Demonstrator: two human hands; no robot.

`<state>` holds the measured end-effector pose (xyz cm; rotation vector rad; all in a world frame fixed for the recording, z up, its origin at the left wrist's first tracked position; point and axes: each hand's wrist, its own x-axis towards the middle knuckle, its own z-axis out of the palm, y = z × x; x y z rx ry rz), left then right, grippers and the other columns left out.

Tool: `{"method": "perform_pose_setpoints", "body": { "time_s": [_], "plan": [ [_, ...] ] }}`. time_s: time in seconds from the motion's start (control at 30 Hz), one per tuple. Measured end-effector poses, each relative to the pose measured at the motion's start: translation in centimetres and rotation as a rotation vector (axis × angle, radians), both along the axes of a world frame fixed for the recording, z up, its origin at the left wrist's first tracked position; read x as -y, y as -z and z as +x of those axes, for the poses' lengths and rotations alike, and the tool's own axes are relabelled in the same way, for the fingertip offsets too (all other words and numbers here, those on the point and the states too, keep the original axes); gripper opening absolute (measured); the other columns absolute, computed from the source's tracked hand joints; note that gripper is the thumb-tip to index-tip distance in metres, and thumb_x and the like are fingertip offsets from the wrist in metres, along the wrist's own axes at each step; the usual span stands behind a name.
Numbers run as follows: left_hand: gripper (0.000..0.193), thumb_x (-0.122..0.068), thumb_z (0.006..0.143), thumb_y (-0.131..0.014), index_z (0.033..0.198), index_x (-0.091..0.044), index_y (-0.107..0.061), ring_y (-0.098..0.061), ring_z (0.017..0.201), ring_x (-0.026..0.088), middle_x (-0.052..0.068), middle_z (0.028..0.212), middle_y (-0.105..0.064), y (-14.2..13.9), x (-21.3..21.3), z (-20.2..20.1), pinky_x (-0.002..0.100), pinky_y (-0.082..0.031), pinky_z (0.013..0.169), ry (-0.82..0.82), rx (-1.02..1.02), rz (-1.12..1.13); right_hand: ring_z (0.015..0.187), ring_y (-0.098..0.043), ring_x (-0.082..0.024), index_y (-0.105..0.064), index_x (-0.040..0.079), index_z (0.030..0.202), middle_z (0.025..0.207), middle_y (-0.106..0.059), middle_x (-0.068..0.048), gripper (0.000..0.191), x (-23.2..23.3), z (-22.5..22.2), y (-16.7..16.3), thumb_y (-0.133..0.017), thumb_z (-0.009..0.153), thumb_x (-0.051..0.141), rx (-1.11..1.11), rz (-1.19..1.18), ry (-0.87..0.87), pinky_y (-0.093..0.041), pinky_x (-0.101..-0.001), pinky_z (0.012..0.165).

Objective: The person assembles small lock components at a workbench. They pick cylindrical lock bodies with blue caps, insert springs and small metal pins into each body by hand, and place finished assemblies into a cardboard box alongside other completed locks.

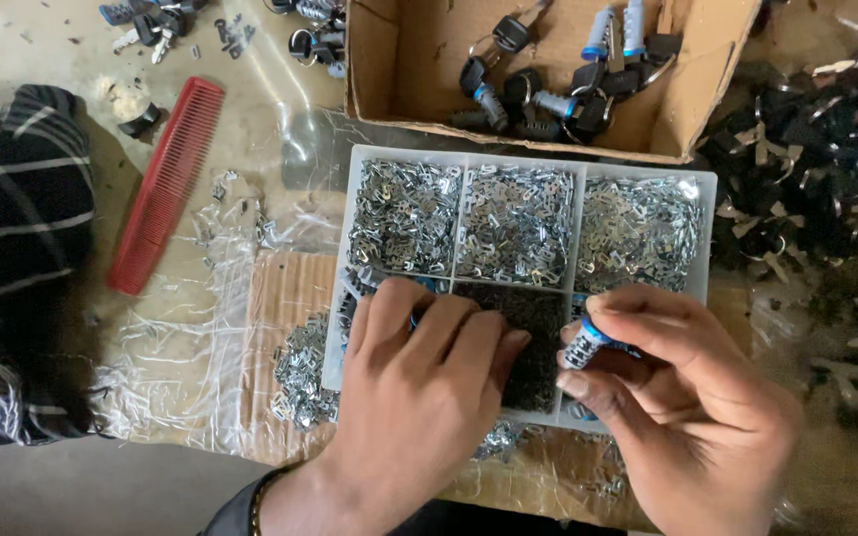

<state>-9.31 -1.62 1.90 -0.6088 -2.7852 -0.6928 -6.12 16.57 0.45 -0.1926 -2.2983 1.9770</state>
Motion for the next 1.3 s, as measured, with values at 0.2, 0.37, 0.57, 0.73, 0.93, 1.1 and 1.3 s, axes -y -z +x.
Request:
{"method": "perform_pose_setpoints", "body": {
  "time_s": [0.2,0.37,0.57,0.73,0.93,1.1,1.3],
  "plan": [
    [0.024,0.001,0.088,-0.079,0.11,-0.007,-0.073,-0.068,0.095,0.023,0.004,0.109,-0.075,-0.3,0.4,0.6,0.033,-0.058,0.085,0.052,0.146,0.473,0.101,-0.074,-0.015,-0.071,-0.002,0.115,0.127,-0.07,-0.018,0.039,-0.1,0.4,0.4,-0.079,0.078,-0.013,-0.012,0.074,-0.023,-0.065,-0.0219,0.08],
    [0.021,-0.002,0.083,-0.083,0.099,-0.007,-0.071,-0.076,0.085,0.018,0.003,0.096,-0.076,-0.1,-0.4,1.0,0.03,-0.063,0.074,-0.053,0.31,0.77,0.102,-0.075,-0.016,-0.07,-0.004,0.113,0.125,-0.069,-0.018,0.036,-0.2,0.9,0.9,-0.078,0.079,-0.013,-0.028,0.028,-0.044,-0.066,-0.0228,0.08],
    [0.02,-0.01,0.081,-0.087,0.096,-0.009,-0.074,-0.065,0.089,0.029,0.004,0.093,-0.072,0.2,-0.3,0.0,0.042,-0.05,0.079,-0.003,0.007,0.185,0.11,-0.073,-0.019,-0.068,-0.008,0.116,0.127,-0.067,-0.019,0.036,0.0,0.9,0.9,-0.077,0.081,-0.015,-0.058,-0.049,-0.021,-0.065,-0.028,0.094],
    [0.019,-0.008,0.084,-0.085,0.098,-0.008,-0.072,-0.064,0.091,0.028,0.004,0.097,-0.071,0.0,-0.1,0.4,0.041,-0.051,0.082,0.007,0.036,0.305,0.106,-0.073,-0.02,-0.067,-0.008,0.114,0.127,-0.067,-0.02,0.035,-0.1,0.8,0.8,-0.074,0.08,-0.018,-0.023,-0.038,-0.023,-0.067,-0.0282,0.088],
    [0.02,-0.007,0.089,-0.081,0.107,-0.009,-0.072,-0.071,0.1,0.022,0.003,0.107,-0.076,0.2,0.5,1.2,0.033,-0.056,0.094,0.083,0.278,0.62,0.11,-0.074,-0.021,-0.067,-0.007,0.116,0.128,-0.065,-0.02,0.036,-0.1,1.0,0.7,-0.072,0.083,-0.019,-0.054,-0.047,-0.064,-0.068,-0.0284,0.092],
    [0.018,-0.01,0.088,-0.08,0.105,-0.01,-0.072,-0.073,0.094,0.021,0.002,0.103,-0.078,0.5,0.5,1.3,0.033,-0.057,0.094,0.069,0.3,0.634,0.108,-0.074,-0.02,-0.07,-0.005,0.113,0.125,-0.067,-0.019,0.036,0.0,1.0,0.4,-0.071,0.081,-0.021,-0.027,-0.022,-0.063,-0.067,-0.0273,0.089],
    [0.016,-0.011,0.087,-0.081,0.1,-0.011,-0.072,-0.071,0.09,0.021,0.0,0.097,-0.077,0.4,0.6,1.4,0.032,-0.059,0.087,0.021,0.318,0.625,0.105,-0.073,-0.017,-0.072,-0.003,0.106,0.118,-0.068,-0.016,0.037,0.0,1.0,0.5,-0.073,0.074,-0.021,-0.053,0.04,-0.074,-0.066,-0.0245,0.085]
  ]
}}
